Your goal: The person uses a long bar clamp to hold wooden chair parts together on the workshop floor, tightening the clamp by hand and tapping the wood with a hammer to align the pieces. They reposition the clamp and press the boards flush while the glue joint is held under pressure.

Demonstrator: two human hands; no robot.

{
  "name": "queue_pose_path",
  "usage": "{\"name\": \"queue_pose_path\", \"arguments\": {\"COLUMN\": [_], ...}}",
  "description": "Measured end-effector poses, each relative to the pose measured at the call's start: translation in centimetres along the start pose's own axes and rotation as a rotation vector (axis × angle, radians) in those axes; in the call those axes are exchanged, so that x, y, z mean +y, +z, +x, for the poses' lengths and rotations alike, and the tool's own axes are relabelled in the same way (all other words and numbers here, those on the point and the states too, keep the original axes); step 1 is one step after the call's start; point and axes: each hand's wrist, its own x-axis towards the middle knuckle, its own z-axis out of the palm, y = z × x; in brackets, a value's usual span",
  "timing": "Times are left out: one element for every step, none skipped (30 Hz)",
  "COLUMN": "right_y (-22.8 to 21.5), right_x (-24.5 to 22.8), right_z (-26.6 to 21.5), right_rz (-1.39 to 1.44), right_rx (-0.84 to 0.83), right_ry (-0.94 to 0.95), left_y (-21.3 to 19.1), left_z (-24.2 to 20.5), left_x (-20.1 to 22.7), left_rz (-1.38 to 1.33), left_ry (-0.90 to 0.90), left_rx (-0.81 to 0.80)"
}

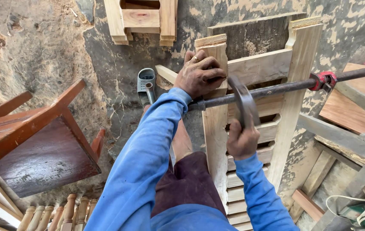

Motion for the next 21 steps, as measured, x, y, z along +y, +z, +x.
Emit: {"name": "queue_pose_path", "arguments": {"right_y": [0.0,-0.2,-0.4,-0.6,-0.3,-0.1,0.0,-0.1,0.0,0.1,-0.1,-0.3,-0.4,-0.6,-0.7,-0.8,-0.8,-0.7,-0.4,-0.5,-0.4], "right_x": [0.7,-0.2,-1.0,-1.8,-1.0,-0.1,0.8,0.9,1.0,1.1,1.6,2.2,2.8,1.6,0.4,-0.8,-1.4,-1.9,-2.4,-2.1,-1.9], "right_z": [0.2,0.5,0.8,1.0,0.2,-0.6,-1.4,-1.3,-0.8,-0.3,-0.3,-0.4,-0.4,-0.2,0.1,0.3,-0.2,-0.7,-0.5,-0.3,-0.2], "right_rz": [-0.053,-0.051,-0.080,-0.109,-0.109,0.019,0.145,0.143,0.088,0.032,0.033,-0.110,-0.255,-0.254,-0.146,-0.037,-0.043,0.078,0.206,0.206,0.178], "right_rx": [-0.016,-0.010,-0.021,-0.032,-0.041,-0.008,0.030,0.027,0.037,0.046,0.048,0.015,-0.017,-0.013,-0.015,-0.019,-0.022,0.030,0.083,0.080,0.077], "right_ry": [0.019,0.013,0.054,0.095,0.101,0.075,0.050,0.055,-0.024,-0.102,-0.108,-0.086,-0.062,-0.065,-0.017,0.031,0.041,-0.006,-0.067,-0.071,-0.083], "left_y": [-0.1,-0.1,-0.1,-0.1,-0.2,-0.3,-0.2,-0.1,-0.1,-0.2,-0.2,-0.2,-0.1,-0.1,-0.2,-0.2,-0.2,-0.2,-0.3,-0.3,-0.4], "left_z": [0.3,0.4,0.4,0.4,0.3,0.1,0.2,0.0,0.0,0.1,0.1,0.1,0.1,0.3,0.3,0.3,0.2,0.0,0.3,0.3,0.3], "left_x": [-0.1,-0.2,-0.3,-0.4,-0.3,-0.2,0.0,0.0,-0.1,-0.2,-0.1,-0.1,-0.1,-0.1,-0.1,-0.1,0.1,0.3,0.1,0.2,0.2], "left_rz": [0.006,0.008,0.011,0.013,0.012,0.006,-0.002,-0.006,-0.010,-0.015,-0.011,-0.019,-0.029,-0.027,-0.026,-0.025,-0.034,-0.048,-0.051,-0.050,-0.060], "left_ry": [0.010,0.017,0.018,0.018,0.008,0.011,0.019,0.014,0.018,0.022,0.026,0.027,0.028,0.033,0.025,0.018,0.010,-0.001,-0.006,-0.007,-0.006], "left_rx": [0.010,0.014,-0.002,-0.018,-0.021,-0.014,-0.008,-0.010,-0.004,0.002,0.005,0.006,0.006,0.008,0.022,0.035,0.032,0.019,0.015,0.019,0.017]}}
